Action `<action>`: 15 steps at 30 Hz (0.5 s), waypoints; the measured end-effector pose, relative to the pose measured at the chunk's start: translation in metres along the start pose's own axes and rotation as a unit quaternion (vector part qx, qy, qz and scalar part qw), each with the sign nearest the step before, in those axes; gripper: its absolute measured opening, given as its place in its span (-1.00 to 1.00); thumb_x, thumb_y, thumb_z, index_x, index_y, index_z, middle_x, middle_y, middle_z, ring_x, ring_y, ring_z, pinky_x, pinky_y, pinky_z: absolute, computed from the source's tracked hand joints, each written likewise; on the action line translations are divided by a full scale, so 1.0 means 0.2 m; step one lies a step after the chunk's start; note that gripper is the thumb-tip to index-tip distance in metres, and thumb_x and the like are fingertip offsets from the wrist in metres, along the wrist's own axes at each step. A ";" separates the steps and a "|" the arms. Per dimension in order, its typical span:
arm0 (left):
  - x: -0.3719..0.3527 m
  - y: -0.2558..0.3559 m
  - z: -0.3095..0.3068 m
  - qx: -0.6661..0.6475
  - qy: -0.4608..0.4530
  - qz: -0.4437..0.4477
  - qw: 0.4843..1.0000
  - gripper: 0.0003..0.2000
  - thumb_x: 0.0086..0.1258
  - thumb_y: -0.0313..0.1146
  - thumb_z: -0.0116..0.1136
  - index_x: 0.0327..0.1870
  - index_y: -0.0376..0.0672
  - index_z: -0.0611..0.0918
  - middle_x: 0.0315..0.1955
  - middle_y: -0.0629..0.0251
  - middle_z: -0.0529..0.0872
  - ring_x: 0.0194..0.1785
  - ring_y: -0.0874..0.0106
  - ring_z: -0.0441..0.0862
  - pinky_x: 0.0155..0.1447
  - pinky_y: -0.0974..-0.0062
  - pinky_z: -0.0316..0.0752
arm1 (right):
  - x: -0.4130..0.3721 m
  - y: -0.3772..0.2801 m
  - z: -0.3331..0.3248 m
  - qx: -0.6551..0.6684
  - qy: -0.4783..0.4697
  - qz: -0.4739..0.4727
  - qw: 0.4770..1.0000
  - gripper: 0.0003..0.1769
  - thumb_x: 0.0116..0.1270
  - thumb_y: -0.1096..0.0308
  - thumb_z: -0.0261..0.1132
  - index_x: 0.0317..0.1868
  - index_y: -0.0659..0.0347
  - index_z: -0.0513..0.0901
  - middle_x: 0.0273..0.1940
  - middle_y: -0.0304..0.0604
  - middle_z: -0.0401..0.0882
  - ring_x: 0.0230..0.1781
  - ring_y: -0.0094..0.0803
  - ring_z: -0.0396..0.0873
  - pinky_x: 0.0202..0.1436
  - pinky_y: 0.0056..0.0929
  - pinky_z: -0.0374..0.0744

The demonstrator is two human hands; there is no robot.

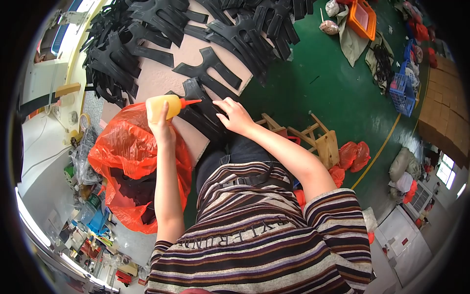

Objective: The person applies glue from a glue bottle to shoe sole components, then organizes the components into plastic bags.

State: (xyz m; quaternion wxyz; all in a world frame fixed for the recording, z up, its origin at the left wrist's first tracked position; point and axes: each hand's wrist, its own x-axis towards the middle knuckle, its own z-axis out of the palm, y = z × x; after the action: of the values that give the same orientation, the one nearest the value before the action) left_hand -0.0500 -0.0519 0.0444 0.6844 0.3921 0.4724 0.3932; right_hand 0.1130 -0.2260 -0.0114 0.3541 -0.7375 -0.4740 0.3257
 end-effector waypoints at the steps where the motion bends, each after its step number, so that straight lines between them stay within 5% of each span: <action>1: -0.01 -0.04 -0.01 0.012 0.002 0.008 1.000 -0.60 0.26 -0.52 0.42 0.11 -0.20 0.54 -0.05 0.30 0.65 0.01 0.45 0.64 0.06 0.42 0.59 | 0.00 0.00 0.00 0.008 0.000 0.007 1.000 -0.57 0.30 0.34 0.33 0.18 0.13 0.58 -0.06 -0.09 0.54 -0.07 -0.11 0.60 0.06 -0.18 0.56; 6: -0.02 -0.15 0.00 0.035 0.043 0.048 0.997 -0.56 0.23 -0.46 0.47 0.10 -0.24 0.55 -0.06 0.30 0.65 0.00 0.48 0.62 0.13 0.49 0.52 | 0.00 -0.01 -0.01 0.041 0.000 0.033 0.999 -0.63 0.29 0.41 0.29 0.12 0.18 0.61 -0.13 -0.07 0.55 -0.15 -0.13 0.61 -0.03 -0.26 0.59; 15: -0.30 -0.19 0.00 0.124 -0.045 0.012 0.991 -0.62 0.21 -0.45 0.49 0.00 -0.28 0.58 -0.10 0.24 0.70 -0.05 0.47 0.65 0.13 0.48 0.52 | 0.02 0.14 0.04 0.105 0.023 0.021 0.994 -0.64 0.23 0.58 0.11 -0.01 0.23 0.69 -0.24 -0.07 0.56 -0.24 -0.22 0.61 -0.09 -0.36 0.58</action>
State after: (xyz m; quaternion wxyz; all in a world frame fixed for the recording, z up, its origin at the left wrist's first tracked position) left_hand -0.0579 -0.1203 0.0297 0.6466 0.4965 0.4815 0.3218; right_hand 0.1203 -0.2292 -0.0396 0.4331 -0.7134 -0.4135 0.3639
